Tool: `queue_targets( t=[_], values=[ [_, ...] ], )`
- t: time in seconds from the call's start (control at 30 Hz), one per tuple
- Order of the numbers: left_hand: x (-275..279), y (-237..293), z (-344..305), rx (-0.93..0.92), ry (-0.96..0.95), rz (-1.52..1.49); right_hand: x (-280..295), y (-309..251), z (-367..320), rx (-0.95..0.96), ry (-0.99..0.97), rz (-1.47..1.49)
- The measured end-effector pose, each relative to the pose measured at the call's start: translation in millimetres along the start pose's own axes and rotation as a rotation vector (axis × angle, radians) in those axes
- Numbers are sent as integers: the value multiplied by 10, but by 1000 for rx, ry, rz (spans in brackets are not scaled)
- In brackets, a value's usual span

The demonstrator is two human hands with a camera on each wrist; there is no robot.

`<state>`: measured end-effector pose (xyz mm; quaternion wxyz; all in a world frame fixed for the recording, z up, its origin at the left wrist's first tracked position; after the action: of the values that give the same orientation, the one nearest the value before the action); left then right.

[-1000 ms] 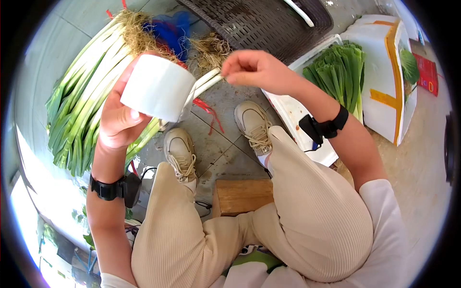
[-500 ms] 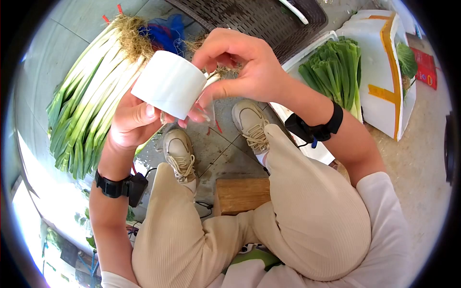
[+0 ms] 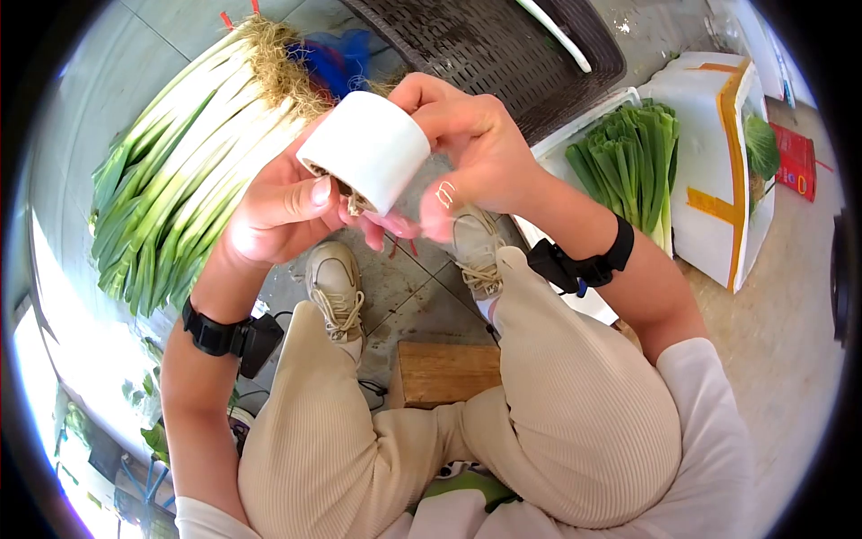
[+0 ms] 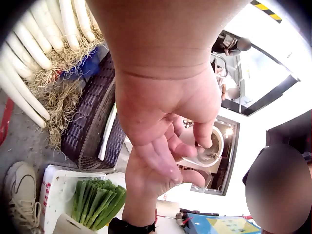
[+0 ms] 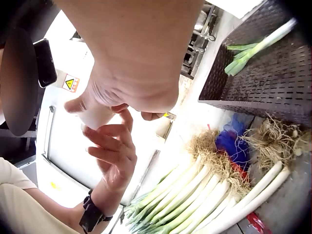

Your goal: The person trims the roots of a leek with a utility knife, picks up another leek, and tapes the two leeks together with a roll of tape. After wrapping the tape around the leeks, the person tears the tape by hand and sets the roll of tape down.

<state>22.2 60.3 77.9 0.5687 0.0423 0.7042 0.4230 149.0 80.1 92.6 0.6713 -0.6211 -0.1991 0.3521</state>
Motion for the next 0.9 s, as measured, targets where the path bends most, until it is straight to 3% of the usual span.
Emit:
queue_targets(
  t=[0.37,0.63,0.9],
  values=[
    [66,-23,-70,19,-89,-133,-76,69,-19,-26,28,94],
    [118,-51,-64,28,-68,-64,-154,88,-36,-20,85,444],
    [35,6,-31,46,-87,-7,-146,86,-28,-46,74,252]
  ],
)
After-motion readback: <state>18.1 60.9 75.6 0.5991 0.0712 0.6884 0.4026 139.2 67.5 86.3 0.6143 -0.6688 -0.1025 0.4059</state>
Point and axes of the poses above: each hand's wrist, its own z-axis towards the middle knuckle, its own x-axis out of the back of the hand, y = z × x, the point moved 8 cm from there along z, towards the middle knuckle, and after that the axes turned 13 degrees about -y, right-handed, at the moved point
